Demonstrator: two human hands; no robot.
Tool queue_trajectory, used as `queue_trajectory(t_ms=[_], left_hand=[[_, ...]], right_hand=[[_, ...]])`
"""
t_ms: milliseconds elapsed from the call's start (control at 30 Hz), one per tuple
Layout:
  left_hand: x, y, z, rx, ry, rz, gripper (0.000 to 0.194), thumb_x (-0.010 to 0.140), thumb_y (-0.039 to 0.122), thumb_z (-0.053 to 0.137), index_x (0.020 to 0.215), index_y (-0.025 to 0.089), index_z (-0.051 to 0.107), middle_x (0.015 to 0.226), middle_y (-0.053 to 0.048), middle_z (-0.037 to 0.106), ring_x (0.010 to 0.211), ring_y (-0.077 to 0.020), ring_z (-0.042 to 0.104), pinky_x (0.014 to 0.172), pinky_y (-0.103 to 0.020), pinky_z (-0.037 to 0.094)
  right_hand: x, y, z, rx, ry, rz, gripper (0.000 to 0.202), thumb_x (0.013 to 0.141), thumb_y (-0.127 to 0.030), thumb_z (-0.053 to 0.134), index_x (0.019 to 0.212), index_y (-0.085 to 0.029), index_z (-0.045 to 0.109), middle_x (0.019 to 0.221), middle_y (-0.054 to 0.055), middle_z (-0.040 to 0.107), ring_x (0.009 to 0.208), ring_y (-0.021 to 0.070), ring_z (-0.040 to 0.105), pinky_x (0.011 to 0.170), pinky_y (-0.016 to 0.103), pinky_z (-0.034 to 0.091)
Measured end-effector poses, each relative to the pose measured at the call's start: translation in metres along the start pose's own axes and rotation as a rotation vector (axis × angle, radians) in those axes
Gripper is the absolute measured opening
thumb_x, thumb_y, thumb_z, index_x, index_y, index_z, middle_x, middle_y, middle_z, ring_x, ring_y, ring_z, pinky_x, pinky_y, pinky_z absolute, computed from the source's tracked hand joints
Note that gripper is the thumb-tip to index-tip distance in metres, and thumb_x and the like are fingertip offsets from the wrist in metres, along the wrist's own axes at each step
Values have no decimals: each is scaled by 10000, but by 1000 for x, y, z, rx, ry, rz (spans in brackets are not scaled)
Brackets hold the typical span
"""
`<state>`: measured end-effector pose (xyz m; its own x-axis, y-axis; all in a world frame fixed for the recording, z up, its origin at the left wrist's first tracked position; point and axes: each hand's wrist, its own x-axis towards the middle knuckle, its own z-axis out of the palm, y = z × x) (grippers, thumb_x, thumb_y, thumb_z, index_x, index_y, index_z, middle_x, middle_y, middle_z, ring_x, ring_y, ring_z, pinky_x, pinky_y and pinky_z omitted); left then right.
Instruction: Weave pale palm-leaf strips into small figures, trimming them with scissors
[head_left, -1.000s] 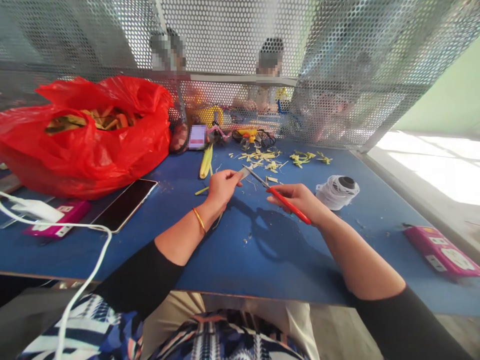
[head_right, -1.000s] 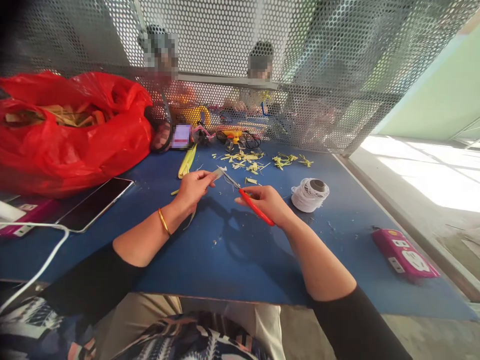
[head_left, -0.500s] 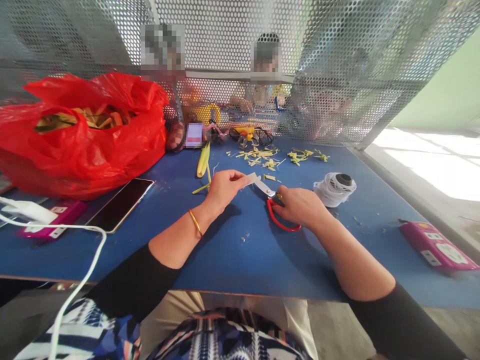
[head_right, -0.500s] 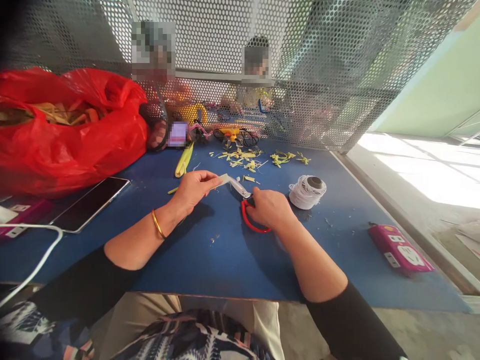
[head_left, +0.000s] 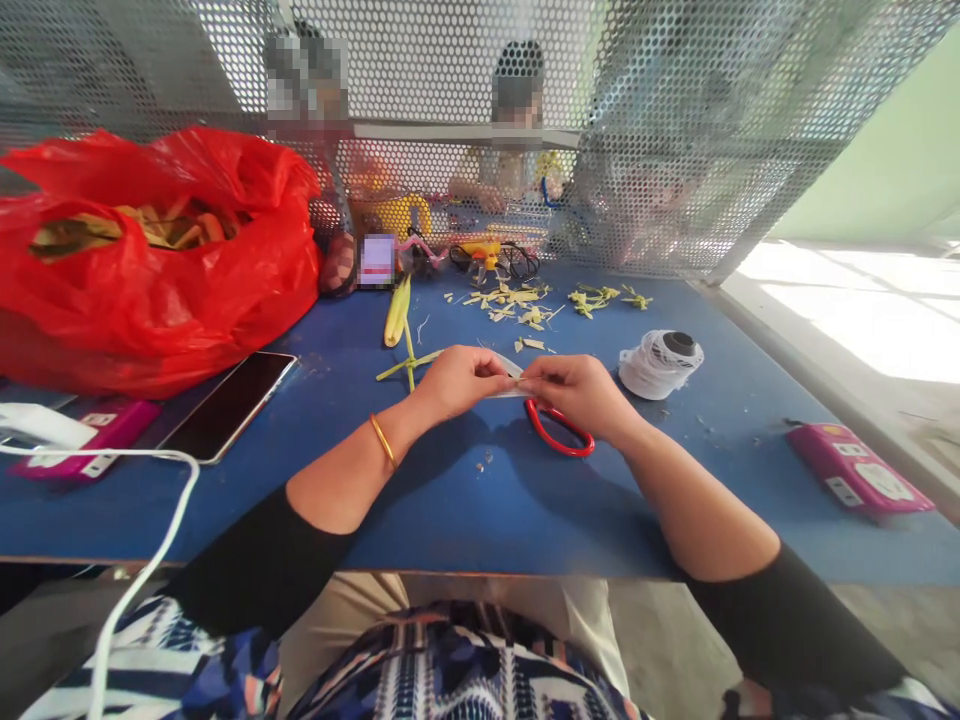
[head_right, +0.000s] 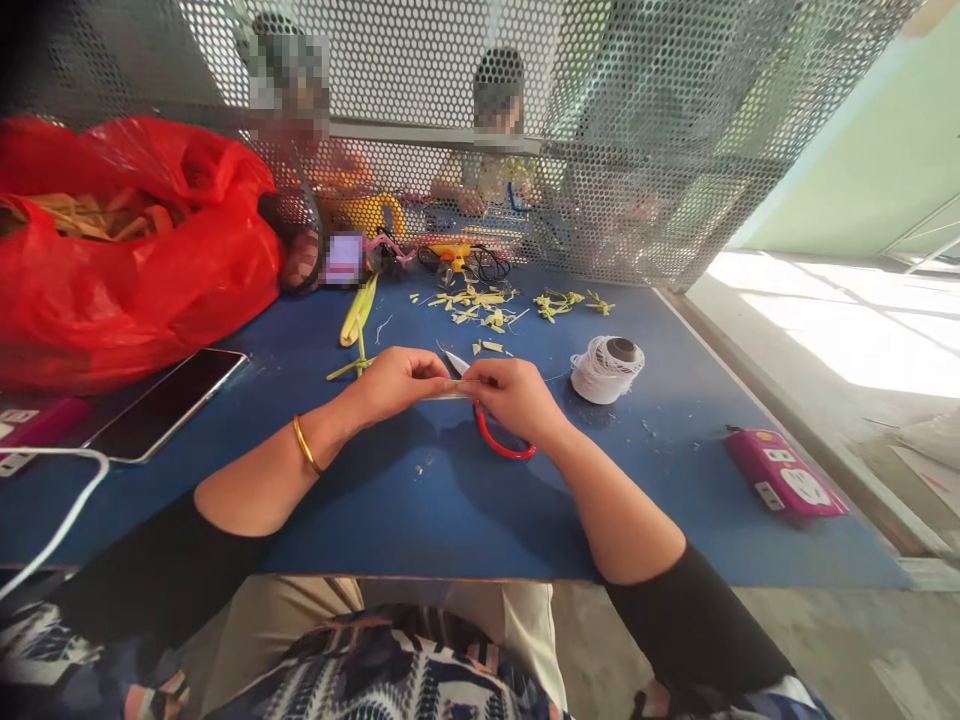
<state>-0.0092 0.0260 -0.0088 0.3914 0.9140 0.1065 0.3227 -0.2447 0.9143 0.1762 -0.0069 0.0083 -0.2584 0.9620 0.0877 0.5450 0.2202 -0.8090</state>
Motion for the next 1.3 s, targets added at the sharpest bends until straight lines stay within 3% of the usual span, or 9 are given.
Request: queue_trajectory(t_ms=[200,367,467,533,667,733,967,1100,1300], left_hand=[[10,-5,-25,61,35,-45,122,658,260,740,575,190,684,529,9,622,506,-105,499,510,-230,346],[18,-9,-37,-14,419,-64,89,715,226,712,656,174,671,571,13,602,525,-98,485,532,-236,372],[19,-7,-31,-176,745,-82,37,759,202,664,779,179,644,701,10,622,589,-96,536,562,-223,417],[15,-2,-20,-244,826,-120,40,781,204,643,802,187,614,759,4,633,616,-97,558,557,-215,421],[1,13,9,-309,380,-226,199,808,350,670,739,171,616,741,-34,673,637,-126,595,520,-226,402],[-5,17,20,-338,267,-265,213,783,360,702,761,166,616,741,-36,686,636,-139,606,512,-236,400],[-6,11,20,-177,273,-222,116,781,183,641,668,160,624,563,31,583,566,-122,552,550,-237,392],[-6,15,17,-247,236,-253,115,800,167,603,688,158,626,598,18,608,566,-117,559,525,-228,390],[-9,20,22,-415,189,-297,177,696,251,770,758,156,635,611,19,615,568,-105,557,498,-206,386]], right_hand=[[8,3,-16,313,89,254,256,590,-413,739,609,-178,638,524,-11,571,457,89,481,472,248,427],[11,4,-19,429,339,239,251,575,-385,742,619,-181,603,529,-7,584,464,92,510,438,233,439],[12,3,-17,488,489,228,212,612,-352,704,689,-187,595,587,6,632,497,102,556,434,217,441],[12,2,-13,534,520,239,218,625,-331,702,724,-191,567,646,17,669,522,108,592,440,207,444],[10,1,7,583,419,257,298,641,-336,725,747,-213,475,687,12,691,542,125,628,440,198,432],[8,2,20,557,331,253,317,647,-362,728,744,-223,460,633,-10,657,545,140,632,445,208,430],[5,14,36,282,220,30,243,732,-398,625,634,-213,501,554,-44,541,542,115,510,532,248,386],[6,14,30,331,91,81,241,721,-404,599,609,-203,526,573,-38,543,547,115,519,562,258,401],[2,11,32,65,272,-40,199,735,-304,551,572,-201,502,524,-47,494,531,98,414,540,252,314]])
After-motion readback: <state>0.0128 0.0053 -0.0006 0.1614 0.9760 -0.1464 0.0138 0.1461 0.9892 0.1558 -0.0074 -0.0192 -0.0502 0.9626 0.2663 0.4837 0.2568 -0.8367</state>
